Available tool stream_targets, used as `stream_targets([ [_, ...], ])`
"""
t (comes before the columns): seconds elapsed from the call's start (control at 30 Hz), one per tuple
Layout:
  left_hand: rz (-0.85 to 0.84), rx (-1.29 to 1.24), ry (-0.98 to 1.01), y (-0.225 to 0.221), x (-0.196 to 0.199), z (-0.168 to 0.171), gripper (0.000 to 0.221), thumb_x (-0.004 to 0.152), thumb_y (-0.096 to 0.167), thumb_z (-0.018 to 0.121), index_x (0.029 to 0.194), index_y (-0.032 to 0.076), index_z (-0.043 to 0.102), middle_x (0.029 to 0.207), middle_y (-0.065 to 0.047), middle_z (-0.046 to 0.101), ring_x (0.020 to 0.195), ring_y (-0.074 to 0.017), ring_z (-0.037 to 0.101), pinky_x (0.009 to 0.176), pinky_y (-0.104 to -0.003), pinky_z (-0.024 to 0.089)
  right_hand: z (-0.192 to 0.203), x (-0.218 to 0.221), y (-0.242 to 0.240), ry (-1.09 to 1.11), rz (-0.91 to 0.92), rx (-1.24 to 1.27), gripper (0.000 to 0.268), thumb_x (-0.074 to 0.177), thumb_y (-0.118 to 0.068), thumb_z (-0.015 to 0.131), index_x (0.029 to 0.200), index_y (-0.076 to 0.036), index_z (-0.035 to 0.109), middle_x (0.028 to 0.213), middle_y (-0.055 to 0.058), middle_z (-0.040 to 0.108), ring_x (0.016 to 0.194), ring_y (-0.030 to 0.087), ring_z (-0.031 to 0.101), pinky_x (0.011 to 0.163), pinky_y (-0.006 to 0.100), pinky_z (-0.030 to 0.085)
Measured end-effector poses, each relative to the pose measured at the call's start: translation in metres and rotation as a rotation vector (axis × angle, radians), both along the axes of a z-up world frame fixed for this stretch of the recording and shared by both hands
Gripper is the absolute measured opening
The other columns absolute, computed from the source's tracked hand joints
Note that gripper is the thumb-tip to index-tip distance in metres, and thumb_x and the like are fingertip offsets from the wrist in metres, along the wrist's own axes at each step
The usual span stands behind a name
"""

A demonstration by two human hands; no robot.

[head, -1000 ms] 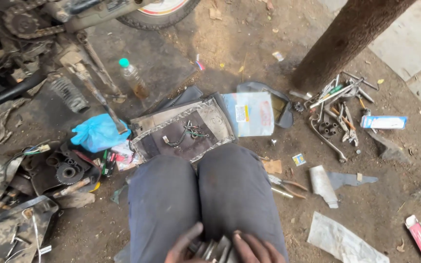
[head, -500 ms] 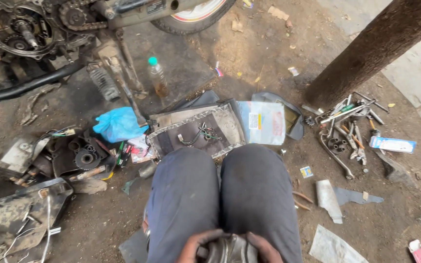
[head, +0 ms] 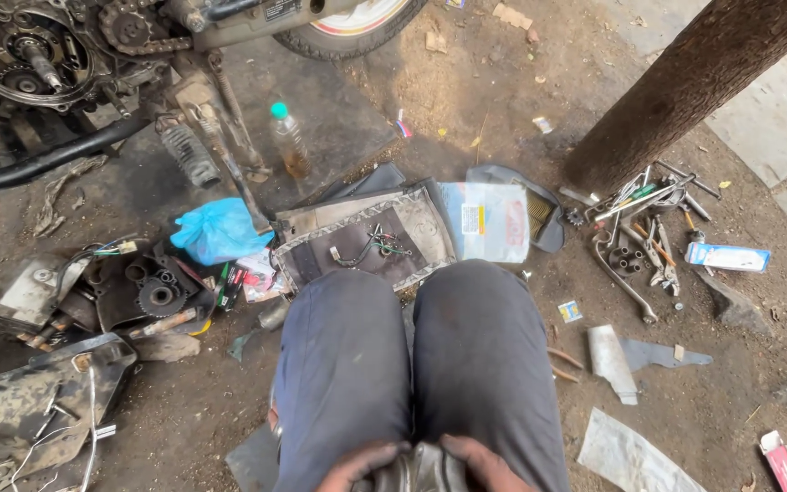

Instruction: Disassembling and inspecting a motorcycle engine component, likely an oil pump.

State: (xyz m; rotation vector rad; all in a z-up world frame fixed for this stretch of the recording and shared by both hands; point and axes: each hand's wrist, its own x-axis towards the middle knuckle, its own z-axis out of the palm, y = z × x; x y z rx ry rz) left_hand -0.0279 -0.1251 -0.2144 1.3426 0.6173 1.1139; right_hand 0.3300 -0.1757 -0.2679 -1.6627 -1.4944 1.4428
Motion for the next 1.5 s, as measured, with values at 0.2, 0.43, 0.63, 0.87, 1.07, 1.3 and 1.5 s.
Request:
stream_targets([
  [0.2, 0.297, -0.369, 0.133, 0.004, 0.023, 0.084, 0.039, 0.093, 0.021, 0.066, 0.126, 0.001, 0.071, 0.120, -0.021, 0.077, 0.115, -0.0312, 0.076, 0.105, -0.042, 0.053, 0.213, -0.081, 0.080, -0.001, 0.030, 0.013, 0.043, 0.086, -0.023, 0.068, 0.128, -0.023, 0.074, 0.120, 0.002, 0.078, 0.118, 0.013, 0.072, 0.111, 0.025, 0.049],
  [0.43, 0.320, -0.564, 0.372, 0.052, 0.037, 0.274, 0.075, 0.051, 0.040, 0.096, 0.114, 0.004, 0.076, 0.105, -0.011, 0.079, 0.099, -0.0219, 0.084, 0.088, -0.036, 0.067, 0.314, -0.100, 0.119, 0.143, 0.183, -0.143, 0.067, 0.079, -0.016, 0.078, 0.144, -0.015, 0.061, 0.127, 0.008, 0.071, 0.123, 0.018, 0.069, 0.110, 0.031, 0.047],
  [0.63, 0.351, -0.443, 0.418, 0.047, 0.035, 0.272, 0.079, 0.051, 0.042, 0.095, 0.116, 0.002, 0.075, 0.107, -0.011, 0.075, 0.097, -0.0243, 0.083, 0.085, -0.037, 0.068, 0.320, -0.110, 0.114, 0.455, 0.152, -0.237, 0.071, 0.078, -0.017, 0.080, 0.143, -0.005, 0.056, 0.130, 0.015, 0.072, 0.124, 0.024, 0.069, 0.110, 0.037, 0.049],
  [0.87, 0.371, -0.035, 0.429, 0.036, 0.022, 0.266, 0.077, 0.060, 0.041, 0.097, 0.116, -0.007, 0.074, 0.102, -0.015, 0.073, 0.101, -0.0261, 0.080, 0.091, -0.038, 0.062, 0.328, -0.106, 0.112, 0.334, 0.384, 0.181, 0.073, 0.085, -0.032, 0.080, 0.145, 0.000, 0.055, 0.140, 0.017, 0.065, 0.132, 0.029, 0.063, 0.116, 0.040, 0.048],
  [1.07, 0.419, -0.389, 0.251, 0.037, 0.036, 0.279, 0.071, 0.060, 0.041, 0.094, 0.109, -0.006, 0.078, 0.099, -0.014, 0.073, 0.093, -0.0246, 0.077, 0.083, -0.036, 0.063, 0.348, -0.111, 0.110, 0.353, 0.366, 0.150, 0.088, 0.074, -0.033, 0.090, 0.145, 0.001, 0.051, 0.136, 0.018, 0.065, 0.132, 0.029, 0.064, 0.115, 0.040, 0.046],
  [1.3, 0.455, -0.192, 0.387, 0.024, 0.030, 0.249, 0.072, 0.056, 0.044, 0.096, 0.105, -0.004, 0.076, 0.095, -0.012, 0.077, 0.091, -0.0210, 0.082, 0.079, -0.034, 0.066, 0.334, -0.106, 0.111, 0.641, 0.230, -0.258, 0.091, 0.071, -0.032, 0.091, 0.145, 0.002, 0.051, 0.135, 0.018, 0.068, 0.128, 0.027, 0.066, 0.114, 0.039, 0.046],
  [1.5, 0.562, -0.545, 0.106, 0.019, 0.008, 0.231, 0.057, 0.081, 0.028, 0.083, 0.126, -0.004, 0.068, 0.112, -0.025, 0.071, 0.099, -0.0308, 0.070, 0.084, -0.042, 0.060, 0.335, -0.097, 0.111, 0.643, 0.183, -0.199, 0.093, 0.071, -0.034, 0.090, 0.145, 0.005, 0.050, 0.135, 0.022, 0.065, 0.126, 0.030, 0.067, 0.112, 0.041, 0.048],
])
